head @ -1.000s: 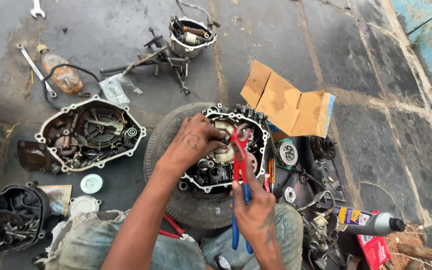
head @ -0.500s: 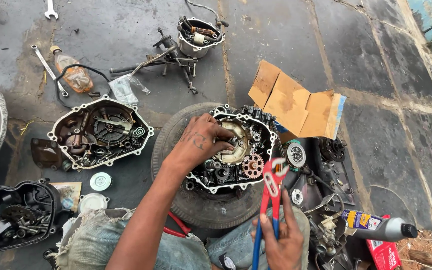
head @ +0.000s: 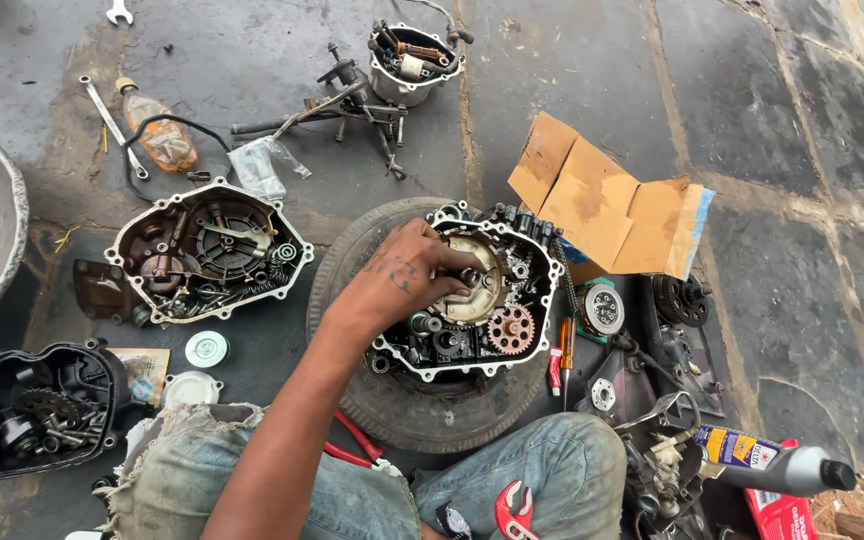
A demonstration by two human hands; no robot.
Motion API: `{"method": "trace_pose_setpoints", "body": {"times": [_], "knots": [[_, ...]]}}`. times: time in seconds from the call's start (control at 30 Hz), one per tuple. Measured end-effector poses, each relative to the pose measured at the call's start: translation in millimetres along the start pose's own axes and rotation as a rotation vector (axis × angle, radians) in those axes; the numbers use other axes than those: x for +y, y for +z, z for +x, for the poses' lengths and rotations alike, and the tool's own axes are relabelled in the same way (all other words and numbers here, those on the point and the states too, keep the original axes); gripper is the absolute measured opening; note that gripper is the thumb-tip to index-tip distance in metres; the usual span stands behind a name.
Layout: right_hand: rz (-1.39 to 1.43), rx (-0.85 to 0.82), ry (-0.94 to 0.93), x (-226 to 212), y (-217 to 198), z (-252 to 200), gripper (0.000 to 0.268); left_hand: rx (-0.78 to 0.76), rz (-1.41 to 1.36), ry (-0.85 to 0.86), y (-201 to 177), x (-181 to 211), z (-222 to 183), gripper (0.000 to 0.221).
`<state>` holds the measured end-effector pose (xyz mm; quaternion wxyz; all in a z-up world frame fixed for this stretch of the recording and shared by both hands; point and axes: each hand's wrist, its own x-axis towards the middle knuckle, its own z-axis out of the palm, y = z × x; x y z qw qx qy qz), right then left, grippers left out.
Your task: The person sits on the ground working on a disassembled motorcycle engine crankcase resting on a tire. They fit a circular cover plate into the case, press and turn it by hand to seat it, use red-handled pliers to grip and adjust components, and tap parts with a hammer while other engine covers and parts lie around on the pavement.
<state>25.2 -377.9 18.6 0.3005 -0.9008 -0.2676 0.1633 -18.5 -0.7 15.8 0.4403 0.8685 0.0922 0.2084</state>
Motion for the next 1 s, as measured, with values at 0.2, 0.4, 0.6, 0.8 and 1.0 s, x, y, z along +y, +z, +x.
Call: {"method": "trace_pose_setpoints", "body": {"times": [0.2, 0.4, 0.6, 0.8, 1.0], "knots": [[-0.173, -0.019, -0.196, -18, -10, 25, 0.024, 0.033, -0.018, -0.011, 3, -5, 0, 0.043], [-0.132, 0.349, -0.756, -125, 18, 139, 0.026, 0.027, -0.030, 0.046, 8, -13, 2, 0.043], [0.016, 0.142, -0.648, -120, 40, 174, 0.037, 0.017, -0.083, 0.010, 1, -12, 2, 0.043], [0.089, 0.236, -0.641, -117, 52, 173, 0.031, -0.007, -0.122, 0.019, 4, -16, 2, 0.044], [0.143, 0.249, -0.646, -117, 54, 172, 0.028, -0.017, -0.114, 0.008, 4, -17, 2, 0.043]]}}
